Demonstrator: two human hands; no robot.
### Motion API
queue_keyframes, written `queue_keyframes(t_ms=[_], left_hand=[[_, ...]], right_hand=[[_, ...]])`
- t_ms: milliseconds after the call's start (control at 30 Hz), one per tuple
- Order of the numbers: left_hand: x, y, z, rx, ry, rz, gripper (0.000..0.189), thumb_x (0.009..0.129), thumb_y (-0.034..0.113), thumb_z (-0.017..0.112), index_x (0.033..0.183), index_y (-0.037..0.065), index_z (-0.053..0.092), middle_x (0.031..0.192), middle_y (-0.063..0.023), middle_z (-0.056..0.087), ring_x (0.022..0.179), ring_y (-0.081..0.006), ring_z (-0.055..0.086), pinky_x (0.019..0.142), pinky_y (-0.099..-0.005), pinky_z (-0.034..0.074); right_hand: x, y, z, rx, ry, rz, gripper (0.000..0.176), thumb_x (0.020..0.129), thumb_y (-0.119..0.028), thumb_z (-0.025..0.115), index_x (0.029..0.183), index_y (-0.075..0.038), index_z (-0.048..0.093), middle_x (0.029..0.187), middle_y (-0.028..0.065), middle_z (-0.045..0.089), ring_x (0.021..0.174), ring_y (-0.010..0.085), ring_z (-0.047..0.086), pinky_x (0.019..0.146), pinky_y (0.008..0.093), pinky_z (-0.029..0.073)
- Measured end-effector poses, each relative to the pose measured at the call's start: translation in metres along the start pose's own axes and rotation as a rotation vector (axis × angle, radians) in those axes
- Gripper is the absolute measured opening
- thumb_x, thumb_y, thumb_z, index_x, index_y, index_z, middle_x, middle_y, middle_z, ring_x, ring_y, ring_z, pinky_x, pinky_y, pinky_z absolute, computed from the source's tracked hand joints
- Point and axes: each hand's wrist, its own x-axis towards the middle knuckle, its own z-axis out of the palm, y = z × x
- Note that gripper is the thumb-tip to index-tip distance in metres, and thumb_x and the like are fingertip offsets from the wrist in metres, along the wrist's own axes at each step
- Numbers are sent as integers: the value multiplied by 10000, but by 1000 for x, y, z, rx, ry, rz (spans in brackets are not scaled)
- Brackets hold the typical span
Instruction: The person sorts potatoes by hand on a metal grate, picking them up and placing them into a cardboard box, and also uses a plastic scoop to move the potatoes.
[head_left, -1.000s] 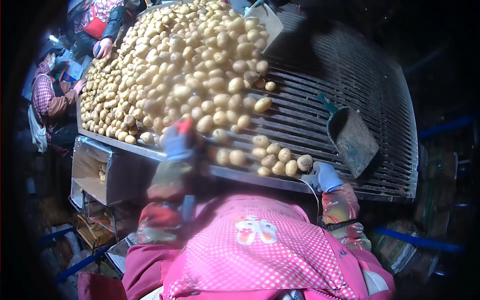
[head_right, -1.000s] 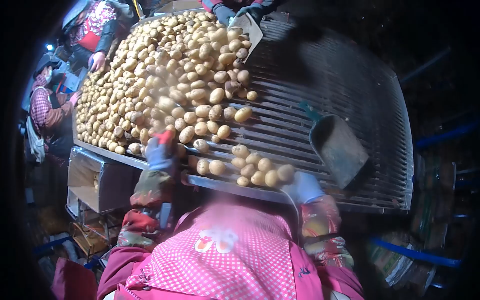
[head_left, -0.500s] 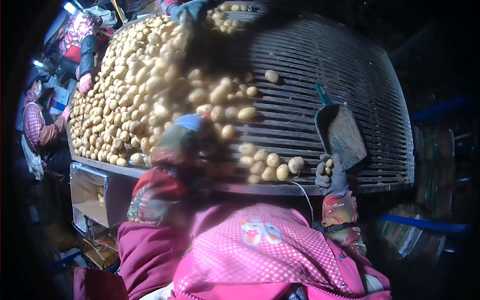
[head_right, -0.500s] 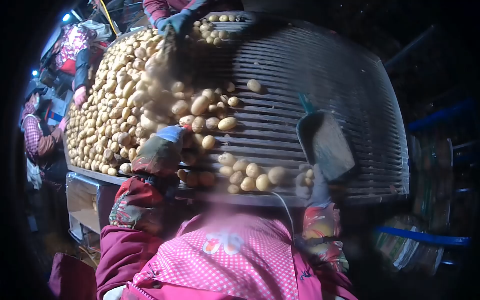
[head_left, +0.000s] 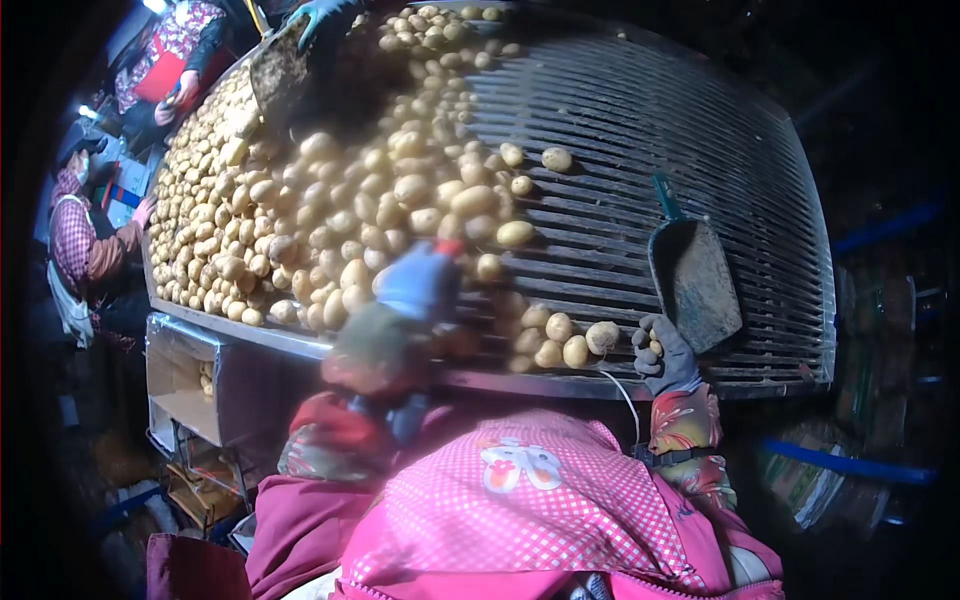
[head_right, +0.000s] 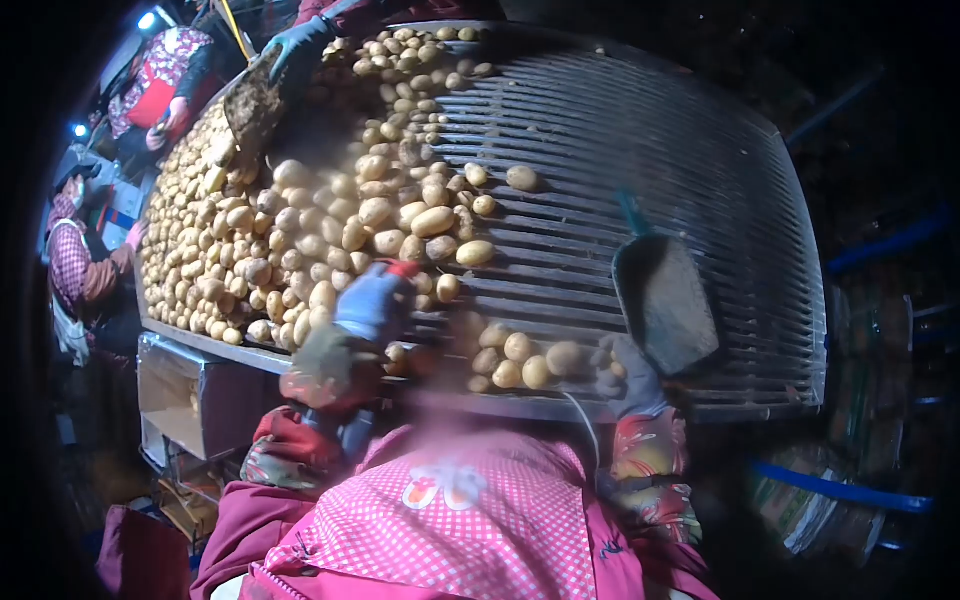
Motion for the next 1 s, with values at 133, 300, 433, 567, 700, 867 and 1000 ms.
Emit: queue_keyframes(t_ms=[133, 300, 433, 567, 700, 867, 1000], left_hand=[[0, 32, 23, 279, -210, -90, 187, 951, 186, 540, 1073, 100, 651, 1109, -183, 646, 1033, -349, 656, 845, -468, 548], [14, 30, 23, 291, -383, -130, 290, 873, 205, 602, 1117, 52, 631, 1127, -196, 672, 1090, -354, 651, 883, -464, 545], [17, 24, 23, 281, -397, -120, 285, 898, 199, 626, 1146, 58, 632, 1111, -170, 682, 1023, -315, 666, 846, -443, 552], [7, 10, 26, 259, -319, -67, 283, 922, 192, 650, 1174, 64, 633, 1094, -145, 691, 957, -275, 680, 808, -422, 558], [-11, -3, 42, -70, -56, 46, 283, 947, 185, 674, 1203, 70, 634, 1077, -119, 701, 890, -236, 695, 771, -401, 565], [-31, 48, 31, -1240, -151, -356, 367, 994, 278, 621, 1306, 89, 586, 1044, -81, 705, 872, -175, 651, 743, -305, 546], [-50, 79, 27, -1755, -29, -528, 330, 995, 368, 580, 1216, 124, 606, 1014, -55, 668, 822, -182, 644, 714, -335, 548]], right_hand=[[6, -1, -2, -27, 30, 34, 240, 1034, -295, 580, 1112, -70, 601, 885, 91, 658, 544, 73, 499, 425, 196, 362], [4, 1, 7, -54, 100, 43, 258, 1026, -316, 596, 1105, -71, 612, 870, 87, 648, 536, 67, 483, 421, 188, 337], [7, 0, 4, -47, 160, 67, 281, 1023, -344, 596, 1093, -72, 615, 839, 76, 639, 524, 62, 473, 419, 186, 330], [10, 0, 8, -73, 208, 112, 306, 1017, -367, 592, 1090, -71, 615, 820, 68, 631, 512, 63, 458, 414, 193, 331], [18, -2, 17, -252, 310, 121, 334, 1002, -392, 586, 1085, -70, 617, 807, 64, 625, 529, 72, 466, 413, 197, 334], [19, -4, 80, -681, 200, -43, 319, 979, -337, 541, 1058, -44, 640, 846, 76, 661, 568, 89, 513, 438, 211, 385], [25, 14, 165, -846, -139, -147, 329, 958, -237, 615, 1217, -34, 616, 895, 92, 686, 675, 157, 652, 621, 296, 530]])
